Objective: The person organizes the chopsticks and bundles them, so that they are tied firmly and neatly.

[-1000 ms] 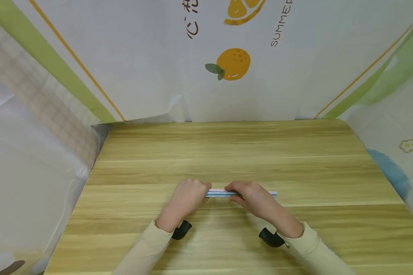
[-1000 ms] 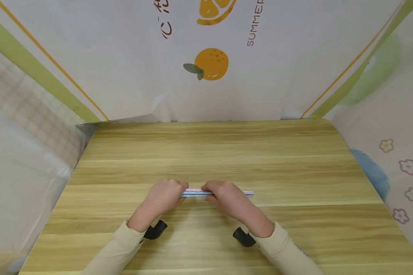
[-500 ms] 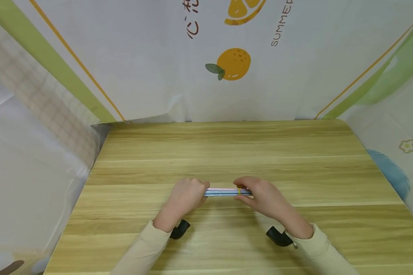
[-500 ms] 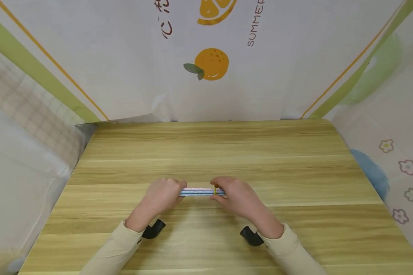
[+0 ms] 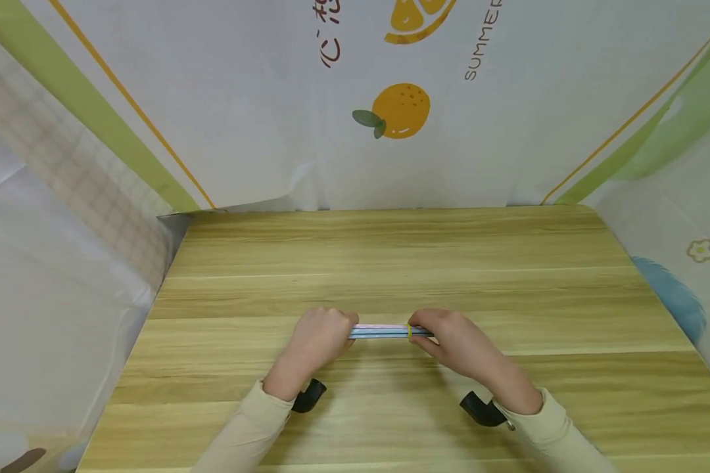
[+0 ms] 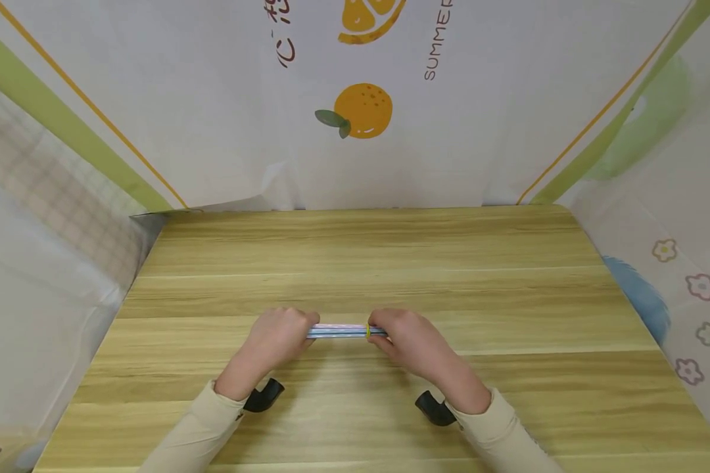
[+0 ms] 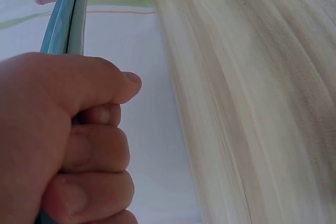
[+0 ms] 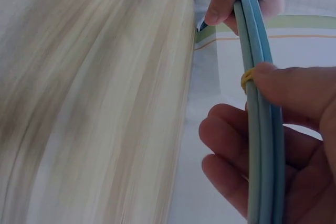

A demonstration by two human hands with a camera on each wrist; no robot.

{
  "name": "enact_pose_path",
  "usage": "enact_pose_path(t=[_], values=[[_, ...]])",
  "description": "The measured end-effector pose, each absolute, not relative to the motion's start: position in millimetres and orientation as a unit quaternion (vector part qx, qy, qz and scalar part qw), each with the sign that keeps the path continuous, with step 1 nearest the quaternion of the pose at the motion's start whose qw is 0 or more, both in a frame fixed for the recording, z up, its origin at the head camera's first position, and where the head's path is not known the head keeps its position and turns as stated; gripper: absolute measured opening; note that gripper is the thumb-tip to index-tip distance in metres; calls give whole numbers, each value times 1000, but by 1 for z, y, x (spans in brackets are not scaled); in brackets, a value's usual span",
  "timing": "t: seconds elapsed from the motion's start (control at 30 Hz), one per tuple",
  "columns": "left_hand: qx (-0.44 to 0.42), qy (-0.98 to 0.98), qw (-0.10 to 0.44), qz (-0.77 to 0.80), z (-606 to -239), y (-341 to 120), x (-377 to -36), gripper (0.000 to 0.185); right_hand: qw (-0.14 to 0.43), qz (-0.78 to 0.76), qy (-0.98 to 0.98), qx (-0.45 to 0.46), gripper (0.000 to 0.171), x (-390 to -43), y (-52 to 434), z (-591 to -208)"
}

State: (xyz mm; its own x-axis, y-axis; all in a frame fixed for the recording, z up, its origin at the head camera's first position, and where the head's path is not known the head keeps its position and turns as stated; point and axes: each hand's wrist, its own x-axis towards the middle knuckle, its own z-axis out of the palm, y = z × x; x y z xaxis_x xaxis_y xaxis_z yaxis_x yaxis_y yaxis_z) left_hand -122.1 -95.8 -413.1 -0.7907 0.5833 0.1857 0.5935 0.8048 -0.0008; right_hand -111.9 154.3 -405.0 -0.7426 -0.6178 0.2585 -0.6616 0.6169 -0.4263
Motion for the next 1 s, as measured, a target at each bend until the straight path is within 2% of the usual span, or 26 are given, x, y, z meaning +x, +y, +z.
enact_pose_path(t=[0.37, 0.5, 0.8, 1.0], values=[[-313, -944, 101, -24, -414, -96, -123, 27, 60, 281, -889, 357, 14, -113, 150, -408], [-316, -943, 105, -27, -415, -96, -123, 28, 71, 284, -892, 344, 20, -113, 150, -411], [-313, -945, 94, -30, -413, -94, -123, 25, 140, 220, -902, 344, 37, -113, 146, -416], [-313, -945, 85, -33, -410, -91, -122, 21, 183, 177, -904, 344, 40, -113, 143, -418]])
